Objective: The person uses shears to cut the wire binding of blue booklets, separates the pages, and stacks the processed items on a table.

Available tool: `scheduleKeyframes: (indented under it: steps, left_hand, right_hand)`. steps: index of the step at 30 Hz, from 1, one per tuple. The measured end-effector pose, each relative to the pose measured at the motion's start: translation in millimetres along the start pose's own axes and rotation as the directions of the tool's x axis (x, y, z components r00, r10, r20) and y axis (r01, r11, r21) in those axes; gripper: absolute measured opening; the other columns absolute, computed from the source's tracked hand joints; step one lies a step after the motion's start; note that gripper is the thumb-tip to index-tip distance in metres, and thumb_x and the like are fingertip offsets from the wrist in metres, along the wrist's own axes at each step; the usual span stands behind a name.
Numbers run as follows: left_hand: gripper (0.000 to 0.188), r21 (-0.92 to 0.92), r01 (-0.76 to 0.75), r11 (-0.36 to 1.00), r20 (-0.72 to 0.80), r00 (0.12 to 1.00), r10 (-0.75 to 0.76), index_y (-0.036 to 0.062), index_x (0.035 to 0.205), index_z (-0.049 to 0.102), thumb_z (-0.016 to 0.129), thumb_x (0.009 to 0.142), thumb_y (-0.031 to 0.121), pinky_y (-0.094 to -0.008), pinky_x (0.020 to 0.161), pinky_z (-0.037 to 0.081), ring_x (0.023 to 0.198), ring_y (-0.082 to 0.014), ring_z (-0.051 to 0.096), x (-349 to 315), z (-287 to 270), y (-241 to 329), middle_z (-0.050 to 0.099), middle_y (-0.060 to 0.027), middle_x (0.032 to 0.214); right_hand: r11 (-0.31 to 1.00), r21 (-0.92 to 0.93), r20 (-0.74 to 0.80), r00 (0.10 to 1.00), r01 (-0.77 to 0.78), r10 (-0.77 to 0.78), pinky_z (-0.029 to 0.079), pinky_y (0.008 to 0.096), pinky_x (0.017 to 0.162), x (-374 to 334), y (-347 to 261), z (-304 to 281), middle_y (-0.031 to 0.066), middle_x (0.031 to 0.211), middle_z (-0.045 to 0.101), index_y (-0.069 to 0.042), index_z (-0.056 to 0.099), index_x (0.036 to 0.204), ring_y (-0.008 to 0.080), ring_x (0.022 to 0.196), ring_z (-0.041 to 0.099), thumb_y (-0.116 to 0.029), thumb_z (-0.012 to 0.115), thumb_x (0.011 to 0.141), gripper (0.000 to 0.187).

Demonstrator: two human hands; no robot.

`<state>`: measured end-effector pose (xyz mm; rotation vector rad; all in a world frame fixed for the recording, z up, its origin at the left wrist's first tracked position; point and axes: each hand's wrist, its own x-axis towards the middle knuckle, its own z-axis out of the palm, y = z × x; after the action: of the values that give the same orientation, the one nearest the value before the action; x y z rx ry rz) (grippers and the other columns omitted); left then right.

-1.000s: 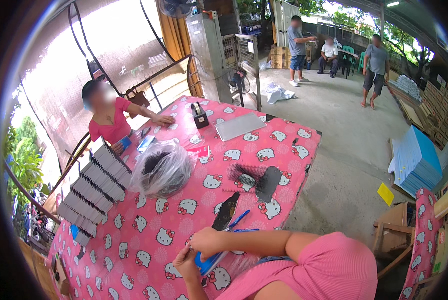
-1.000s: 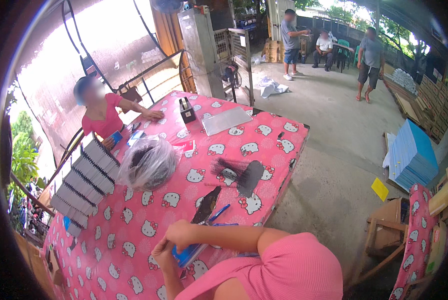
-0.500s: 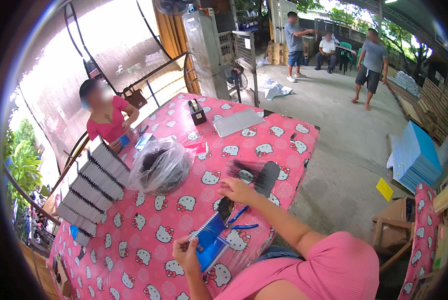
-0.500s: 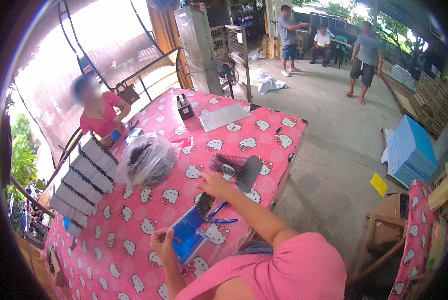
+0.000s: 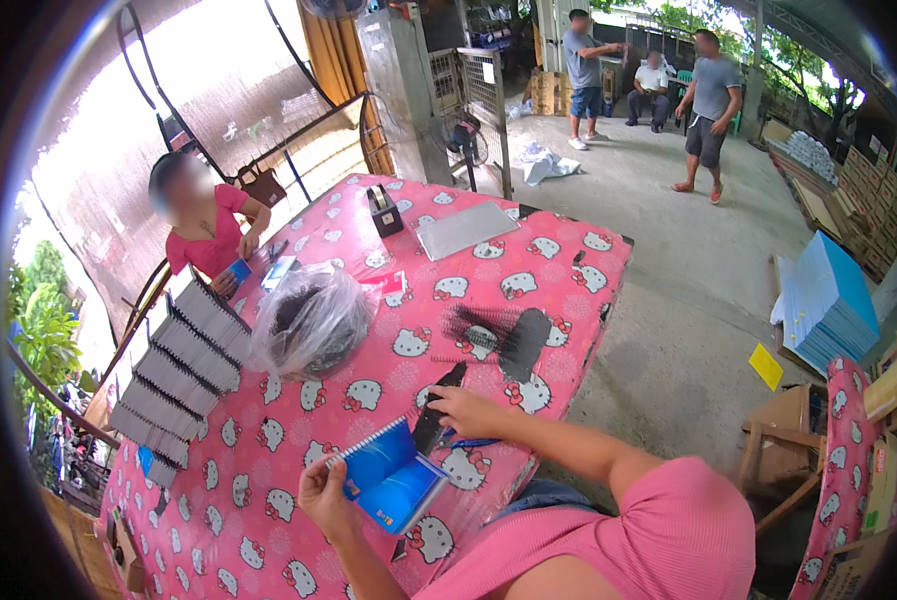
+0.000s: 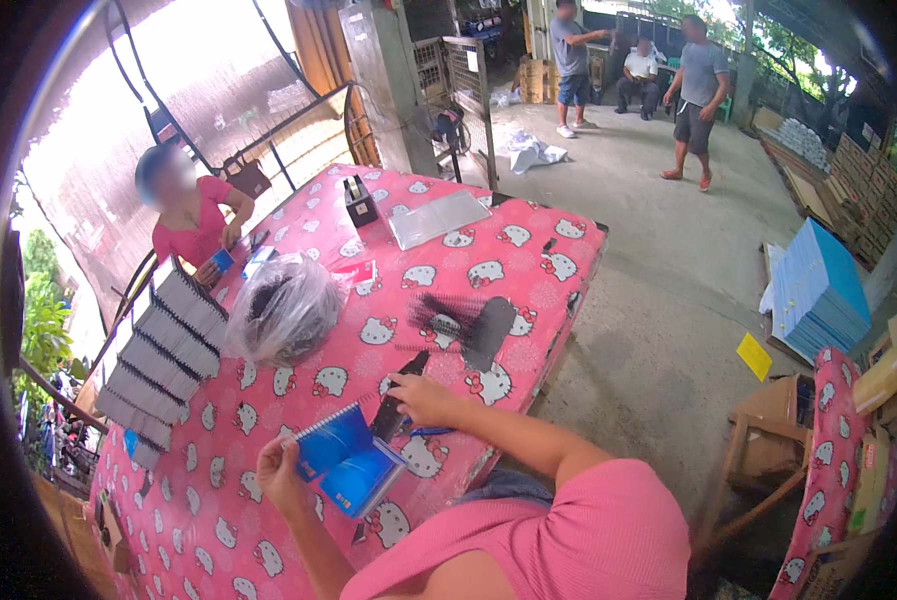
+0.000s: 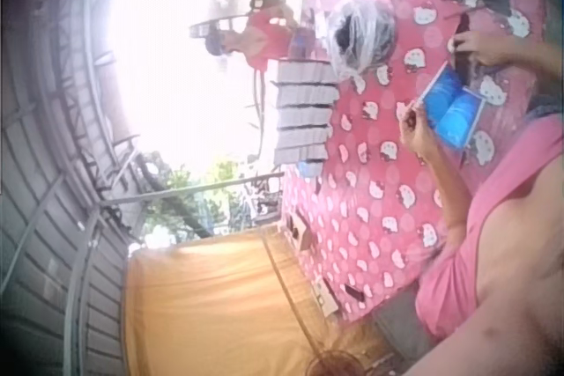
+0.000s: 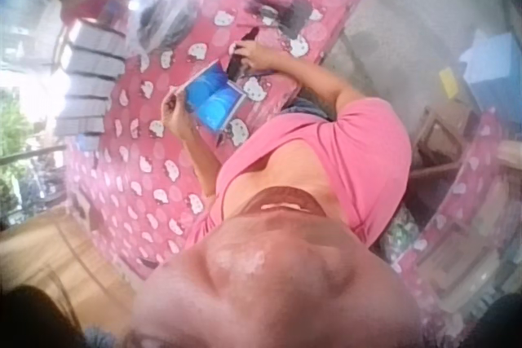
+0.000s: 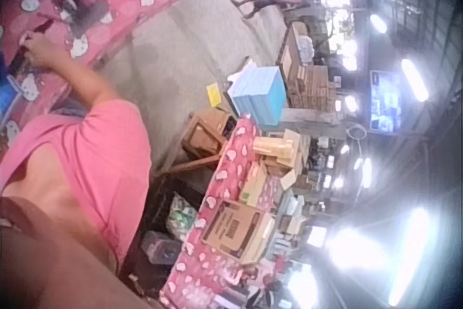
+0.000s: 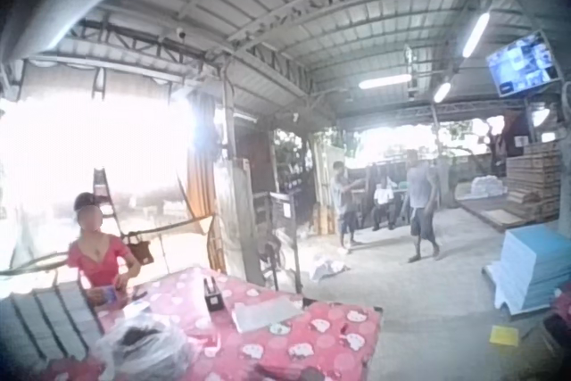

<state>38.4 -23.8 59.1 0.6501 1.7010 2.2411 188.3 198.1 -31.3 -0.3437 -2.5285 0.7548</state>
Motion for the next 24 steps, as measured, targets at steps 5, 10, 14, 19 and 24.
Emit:
scheduleKeyframes:
  steps: [5, 10, 14, 19, 24]
  left_hand:
    - [0.018, -0.085, 0.063, 0.994, 0.120, 0.991, -0.053, -0.0002, 0.089, 0.064, 0.067, 0.073, -0.008, -0.0204, 0.060, 0.047, 0.068, -0.0096, 0.059, -15.0, 0.2, -2.0, 0.065, -0.0042, 0.080]
    - [0.022, -0.064, 0.152, 0.986, 0.190, 0.972, -0.138, -0.0040, 0.089, 0.065, 0.071, 0.069, -0.009, -0.0182, 0.055, 0.047, 0.064, -0.0081, 0.059, -30.3, 34.9, 13.3, 0.065, -0.0068, 0.076]
    - [0.023, -0.130, 0.178, 0.975, 0.168, 0.973, -0.156, -0.0055, 0.093, 0.066, 0.072, 0.071, -0.006, -0.0188, 0.057, 0.047, 0.065, -0.0086, 0.059, -34.8, 33.9, -3.5, 0.066, -0.0065, 0.078]
    - [0.021, -0.134, 0.234, 0.963, 0.163, 0.964, -0.212, -0.0068, 0.095, 0.066, 0.070, 0.075, -0.004, -0.0199, 0.064, 0.048, 0.068, -0.0101, 0.060, -43.1, 34.1, -4.4, 0.066, -0.0083, 0.082]
    - [0.018, -0.140, 0.268, 0.953, 0.191, 0.952, -0.240, -0.0075, 0.095, 0.065, 0.067, 0.077, -0.006, -0.0206, 0.066, 0.049, 0.070, -0.0111, 0.061, -44.5, 37.9, -2.9, 0.066, -0.0095, 0.083]
  right_hand:
    - [0.942, 0.004, -0.173, 0.928, 0.334, -0.329, 0.041, 0.0396, 0.090, 25.0, -105.4, -57.7, 0.0133, 0.115, 0.057, -0.003, 0.060, 0.107, 0.0300, 0.105, 0.053, -0.019, 0.058, 0.084, 0.028]
    - [0.962, 0.174, 0.147, 0.961, 0.208, -0.235, 0.042, 0.0393, 0.080, 21.4, -113.9, -55.8, 0.0109, 0.097, 0.060, -0.004, 0.061, 0.098, 0.0291, 0.092, 0.055, -0.017, 0.060, 0.081, 0.021]
    - [0.959, 0.277, 0.079, 0.993, 0.060, -0.085, 0.042, 0.0401, 0.075, 14.1, -117.8, -55.7, 0.0100, 0.082, 0.058, -0.004, 0.061, 0.090, 0.0289, 0.085, 0.054, -0.016, 0.067, 0.075, 0.020]
    - [0.953, 0.302, 0.085, 0.996, 0.000, -0.027, 0.043, 0.0410, 0.073, 11.1, -117.3, -55.4, 0.0140, 0.081, 0.058, -0.002, 0.060, 0.086, 0.0325, 0.082, 0.056, -0.016, 0.071, 0.069, 0.025]
    - [0.910, 0.408, 0.032, 0.995, 0.070, -0.090, 0.043, 0.0395, 0.072, 8.9, -111.7, -41.6, 0.0132, 0.079, 0.056, -0.003, 0.056, 0.086, 0.0318, 0.080, 0.056, -0.015, 0.072, 0.067, 0.027]
